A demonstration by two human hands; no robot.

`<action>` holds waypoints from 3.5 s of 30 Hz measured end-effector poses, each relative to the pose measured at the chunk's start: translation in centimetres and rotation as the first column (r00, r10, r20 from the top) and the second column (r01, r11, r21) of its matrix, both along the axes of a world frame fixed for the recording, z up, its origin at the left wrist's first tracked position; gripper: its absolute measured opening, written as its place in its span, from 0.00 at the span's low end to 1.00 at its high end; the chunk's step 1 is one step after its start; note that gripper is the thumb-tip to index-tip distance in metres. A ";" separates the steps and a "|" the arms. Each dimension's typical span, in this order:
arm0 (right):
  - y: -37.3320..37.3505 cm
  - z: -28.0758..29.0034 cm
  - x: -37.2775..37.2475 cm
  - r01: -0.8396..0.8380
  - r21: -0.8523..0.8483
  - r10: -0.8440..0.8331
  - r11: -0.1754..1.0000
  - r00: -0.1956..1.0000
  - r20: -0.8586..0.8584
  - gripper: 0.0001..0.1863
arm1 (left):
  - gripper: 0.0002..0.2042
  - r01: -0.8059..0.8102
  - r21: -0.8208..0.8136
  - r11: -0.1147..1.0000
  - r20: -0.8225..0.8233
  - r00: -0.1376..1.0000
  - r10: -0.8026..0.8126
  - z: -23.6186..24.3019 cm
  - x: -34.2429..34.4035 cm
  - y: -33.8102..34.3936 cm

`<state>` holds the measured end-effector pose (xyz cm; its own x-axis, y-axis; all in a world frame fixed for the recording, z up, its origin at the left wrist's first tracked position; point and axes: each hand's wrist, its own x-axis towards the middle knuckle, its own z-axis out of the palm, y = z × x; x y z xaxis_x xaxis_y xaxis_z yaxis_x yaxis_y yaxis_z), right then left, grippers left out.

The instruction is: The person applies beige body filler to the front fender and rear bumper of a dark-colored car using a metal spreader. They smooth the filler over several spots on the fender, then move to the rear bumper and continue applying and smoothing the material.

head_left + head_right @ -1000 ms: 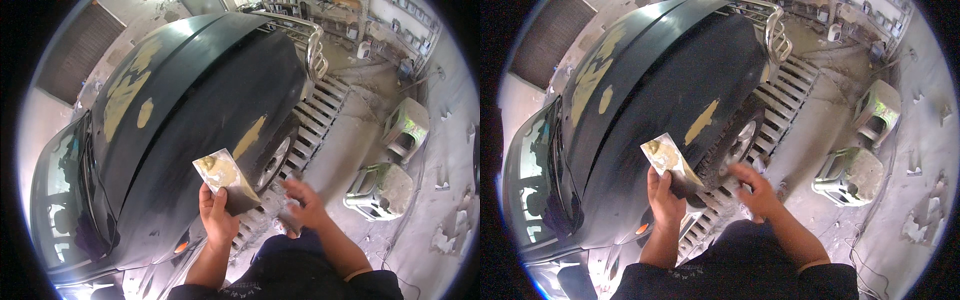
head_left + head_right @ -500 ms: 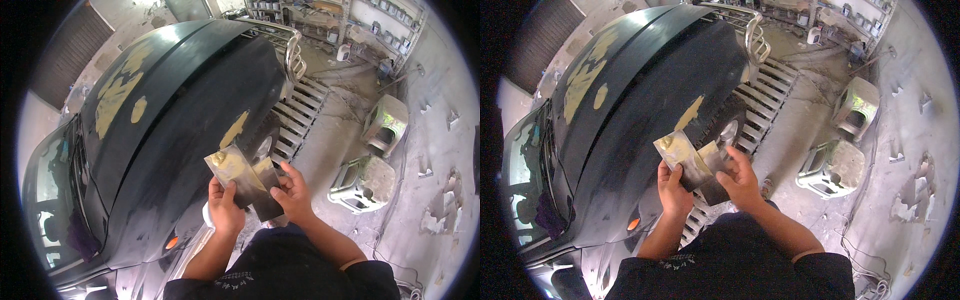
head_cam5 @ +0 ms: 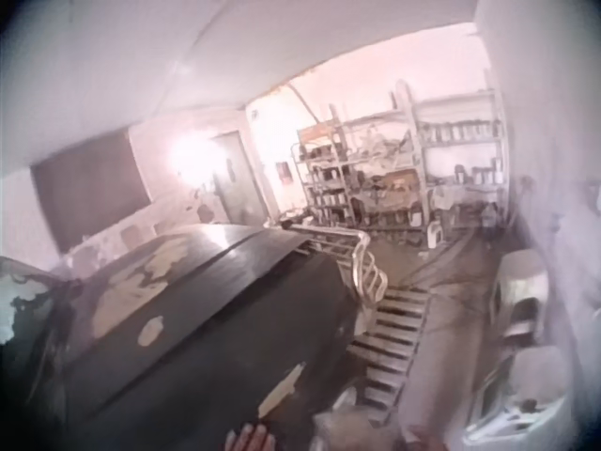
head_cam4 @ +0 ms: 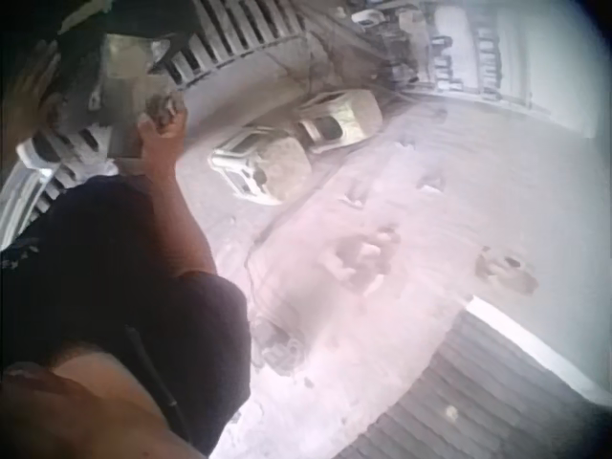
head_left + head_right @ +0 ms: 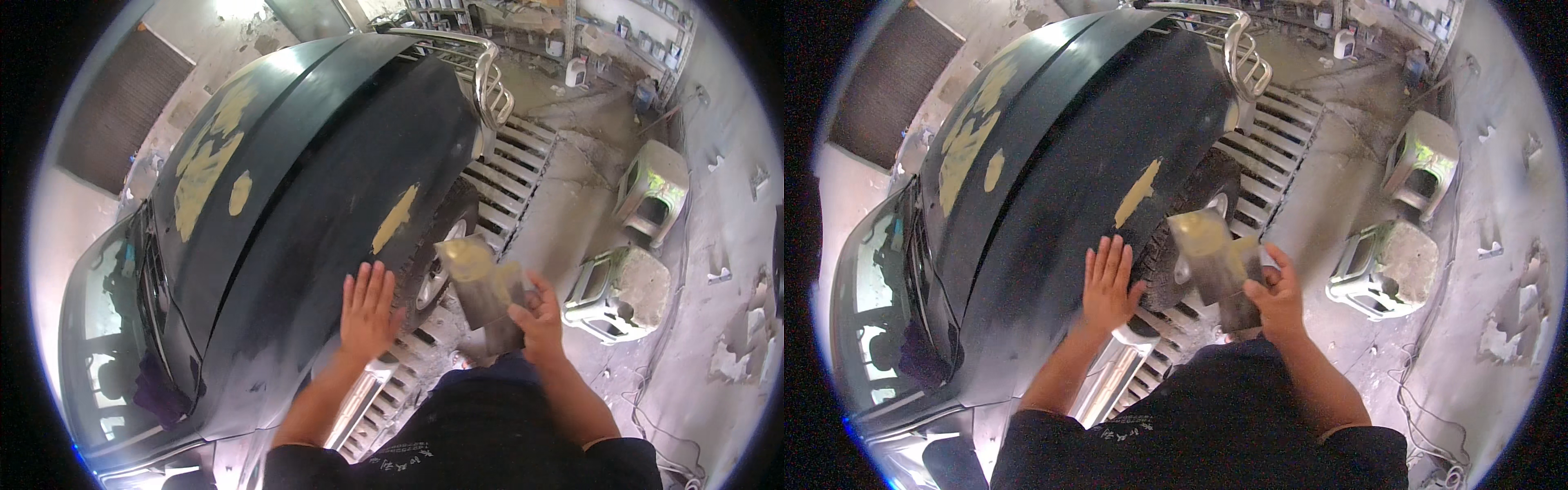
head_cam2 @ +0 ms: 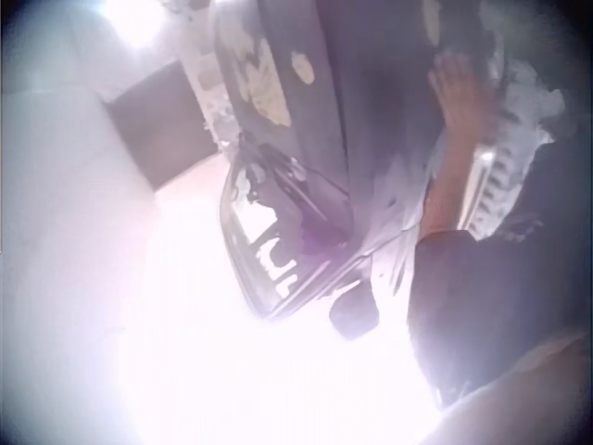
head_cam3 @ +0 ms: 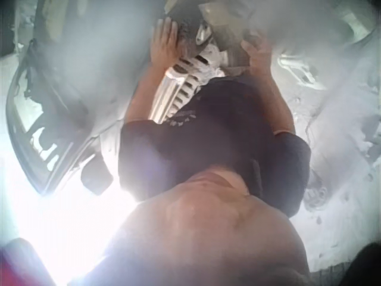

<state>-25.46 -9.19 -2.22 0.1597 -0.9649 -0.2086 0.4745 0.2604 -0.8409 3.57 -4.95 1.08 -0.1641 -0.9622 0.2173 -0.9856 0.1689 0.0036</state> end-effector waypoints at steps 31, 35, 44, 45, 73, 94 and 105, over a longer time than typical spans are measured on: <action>-3.1 -2.9 -4.3 0.163 0.093 -0.153 0.982 0.982 -0.106 0.36 | 0.39 0.190 0.384 0.903 0.655 0.634 -0.412 0.0 2.2 -8.5; -2.6 -2.8 -4.1 0.156 0.084 -0.146 0.984 0.983 -0.109 0.37 | 0.38 0.206 0.387 0.899 0.571 0.712 -0.409 0.8 3.8 -5.0; -3.1 -4.3 -5.6 0.195 0.097 -0.188 0.976 0.979 -0.077 0.36 | 0.39 0.138 0.236 0.962 0.464 0.853 -0.237 0.9 0.9 -15.0; -3.2 -4.6 -6.0 0.196 0.085 -0.188 0.977 0.977 -0.098 0.36 | 0.39 0.122 0.210 0.970 0.492 0.844 -0.212 0.3 0.1 -17.2; -14.1 -3.1 -10.3 -0.064 -0.081 0.067 0.995 0.997 0.034 0.34 | 0.33 0.104 0.748 0.655 -0.141 0.990 0.004 -3.3 -5.3 -9.8; -18.1 5.8 -7.3 -0.384 -0.367 0.285 0.847 0.912 -0.295 0.36 | 0.14 -0.189 -0.248 0.950 -0.815 -0.489 -0.310 6.9 -15.2 -15.5; -19.3 9.0 -6.6 -0.389 -0.425 0.279 0.817 0.913 -0.298 0.37 | 0.21 0.304 -0.084 0.949 -0.995 -0.076 -0.064 6.3 -15.1 -14.1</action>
